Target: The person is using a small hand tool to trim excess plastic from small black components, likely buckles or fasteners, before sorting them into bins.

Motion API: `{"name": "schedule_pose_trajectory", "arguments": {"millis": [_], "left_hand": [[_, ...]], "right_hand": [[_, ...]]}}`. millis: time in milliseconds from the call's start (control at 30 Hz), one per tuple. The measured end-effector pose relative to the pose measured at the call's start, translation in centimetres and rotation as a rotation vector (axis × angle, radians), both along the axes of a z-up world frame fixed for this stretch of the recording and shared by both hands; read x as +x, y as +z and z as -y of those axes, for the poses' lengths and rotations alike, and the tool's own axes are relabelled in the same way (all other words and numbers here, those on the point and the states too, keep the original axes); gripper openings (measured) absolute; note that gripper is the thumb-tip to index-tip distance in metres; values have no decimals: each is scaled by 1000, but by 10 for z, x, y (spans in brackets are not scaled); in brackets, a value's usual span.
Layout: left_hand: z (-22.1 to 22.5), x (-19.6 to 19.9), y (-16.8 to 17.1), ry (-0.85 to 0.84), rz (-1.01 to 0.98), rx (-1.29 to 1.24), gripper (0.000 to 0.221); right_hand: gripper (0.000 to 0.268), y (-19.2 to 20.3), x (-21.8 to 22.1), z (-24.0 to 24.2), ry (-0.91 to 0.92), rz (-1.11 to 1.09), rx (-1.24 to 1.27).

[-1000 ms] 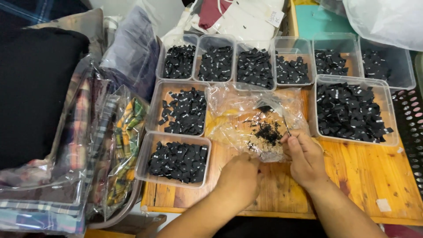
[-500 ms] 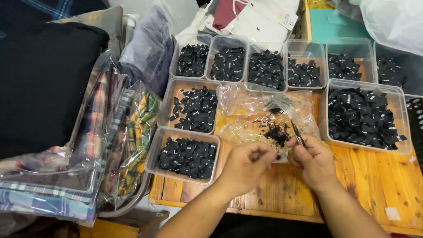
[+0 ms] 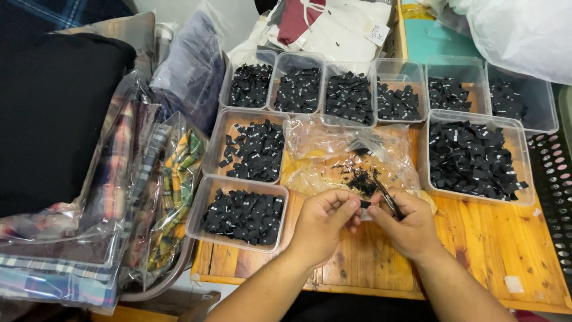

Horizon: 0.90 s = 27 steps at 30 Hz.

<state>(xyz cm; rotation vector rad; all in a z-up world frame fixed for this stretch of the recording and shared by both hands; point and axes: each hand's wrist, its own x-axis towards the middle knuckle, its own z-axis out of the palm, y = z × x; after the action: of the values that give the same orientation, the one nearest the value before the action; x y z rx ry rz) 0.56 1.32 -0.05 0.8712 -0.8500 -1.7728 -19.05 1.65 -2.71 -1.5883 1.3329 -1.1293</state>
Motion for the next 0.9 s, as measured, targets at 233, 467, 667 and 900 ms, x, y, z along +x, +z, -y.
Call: {"name": "schedule_pose_trajectory", "arguments": {"millis": [233,467,667,900], "left_hand": [[1,-2,15,34,115,-53,30],[1,-4,22,81,213,35,7],[1,-2,24,105,160,51,11],[-2,-1,39,67,351,1,13]], "right_hand": [[11,13,5,2,-43,11,16],[11,16,4,2,-54,-10,57],[12,17,5,1,-55,143,123],[12,14,4,0,-46,178,133]]}}
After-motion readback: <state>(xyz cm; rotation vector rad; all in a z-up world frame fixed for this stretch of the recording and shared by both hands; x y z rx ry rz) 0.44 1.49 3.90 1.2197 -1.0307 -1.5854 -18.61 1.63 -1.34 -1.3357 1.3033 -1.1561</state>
